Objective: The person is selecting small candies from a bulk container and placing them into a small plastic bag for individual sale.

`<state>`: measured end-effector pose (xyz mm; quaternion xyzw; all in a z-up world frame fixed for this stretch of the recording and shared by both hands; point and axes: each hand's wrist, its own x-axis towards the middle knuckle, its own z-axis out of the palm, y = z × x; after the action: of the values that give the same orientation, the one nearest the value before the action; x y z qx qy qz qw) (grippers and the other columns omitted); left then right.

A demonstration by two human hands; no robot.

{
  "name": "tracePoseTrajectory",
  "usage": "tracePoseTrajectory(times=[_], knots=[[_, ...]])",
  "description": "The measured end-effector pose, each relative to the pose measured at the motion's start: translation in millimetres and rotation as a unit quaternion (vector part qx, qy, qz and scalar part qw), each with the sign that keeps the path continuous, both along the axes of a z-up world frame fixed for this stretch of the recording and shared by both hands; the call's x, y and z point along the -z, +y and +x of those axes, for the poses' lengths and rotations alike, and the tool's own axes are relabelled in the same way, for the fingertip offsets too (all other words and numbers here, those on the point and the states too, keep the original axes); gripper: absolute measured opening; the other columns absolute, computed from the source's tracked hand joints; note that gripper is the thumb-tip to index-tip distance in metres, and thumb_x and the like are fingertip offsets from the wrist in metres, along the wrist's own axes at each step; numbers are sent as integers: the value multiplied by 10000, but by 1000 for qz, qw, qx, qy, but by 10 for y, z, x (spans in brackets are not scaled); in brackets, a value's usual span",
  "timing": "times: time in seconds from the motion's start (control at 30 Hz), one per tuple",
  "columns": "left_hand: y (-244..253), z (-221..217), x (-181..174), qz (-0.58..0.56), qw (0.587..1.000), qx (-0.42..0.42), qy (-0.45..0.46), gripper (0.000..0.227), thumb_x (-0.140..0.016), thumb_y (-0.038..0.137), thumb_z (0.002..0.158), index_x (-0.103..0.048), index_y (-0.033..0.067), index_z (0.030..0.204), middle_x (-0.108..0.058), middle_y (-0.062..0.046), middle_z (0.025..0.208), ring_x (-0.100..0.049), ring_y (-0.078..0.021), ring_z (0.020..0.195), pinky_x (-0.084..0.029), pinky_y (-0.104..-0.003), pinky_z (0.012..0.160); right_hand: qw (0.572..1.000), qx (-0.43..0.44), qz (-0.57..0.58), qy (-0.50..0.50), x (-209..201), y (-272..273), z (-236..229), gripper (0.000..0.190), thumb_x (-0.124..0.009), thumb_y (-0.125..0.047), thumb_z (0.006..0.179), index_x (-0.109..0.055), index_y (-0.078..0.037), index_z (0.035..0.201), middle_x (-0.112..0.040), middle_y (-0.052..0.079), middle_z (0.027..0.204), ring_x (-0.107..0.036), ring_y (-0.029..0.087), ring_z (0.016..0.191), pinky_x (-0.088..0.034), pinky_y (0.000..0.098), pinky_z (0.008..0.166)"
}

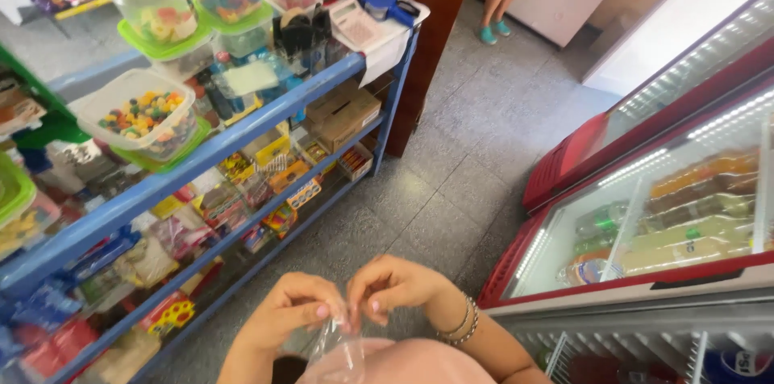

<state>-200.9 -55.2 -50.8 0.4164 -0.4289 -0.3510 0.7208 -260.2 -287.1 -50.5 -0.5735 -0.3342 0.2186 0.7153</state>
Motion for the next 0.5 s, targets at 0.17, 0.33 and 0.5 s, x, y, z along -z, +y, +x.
tracePoseTrajectory(times=[0.17, 0.33, 0.5], knots=[[22, 198, 563, -13, 979, 107, 172, 444, -728, 349, 909, -768, -75, 783, -442, -84, 412, -304, -121, 349, -135, -297, 380, 961, -52, 212, 173, 127, 191, -28, 165, -684, -123, 988, -657, 40, 982, -662, 210, 1051, -560, 174, 608, -450, 246, 571], [187, 270, 472, -24, 965, 134, 222, 422, -748, 298, 908, -714, -104, 786, -509, -137, 445, -346, -108, 331, -198, -240, 336, 939, -109, 276, 175, 159, 497, 112, 173, -624, -104, 1000, -619, 69, 1005, -687, 305, 1044, -595, 221, 540, -392, 234, 509], [407, 291, 323, -80, 960, 126, 237, 354, -736, 247, 923, -701, -81, 795, -530, -121, 472, -347, -100, 323, -211, -232, 326, 927, -116, 311, 175, 89, 807, 236, 177, -593, -97, 1007, -584, 70, 951, -681, 295, 983, -610, 237, 508, -331, 248, 435]])
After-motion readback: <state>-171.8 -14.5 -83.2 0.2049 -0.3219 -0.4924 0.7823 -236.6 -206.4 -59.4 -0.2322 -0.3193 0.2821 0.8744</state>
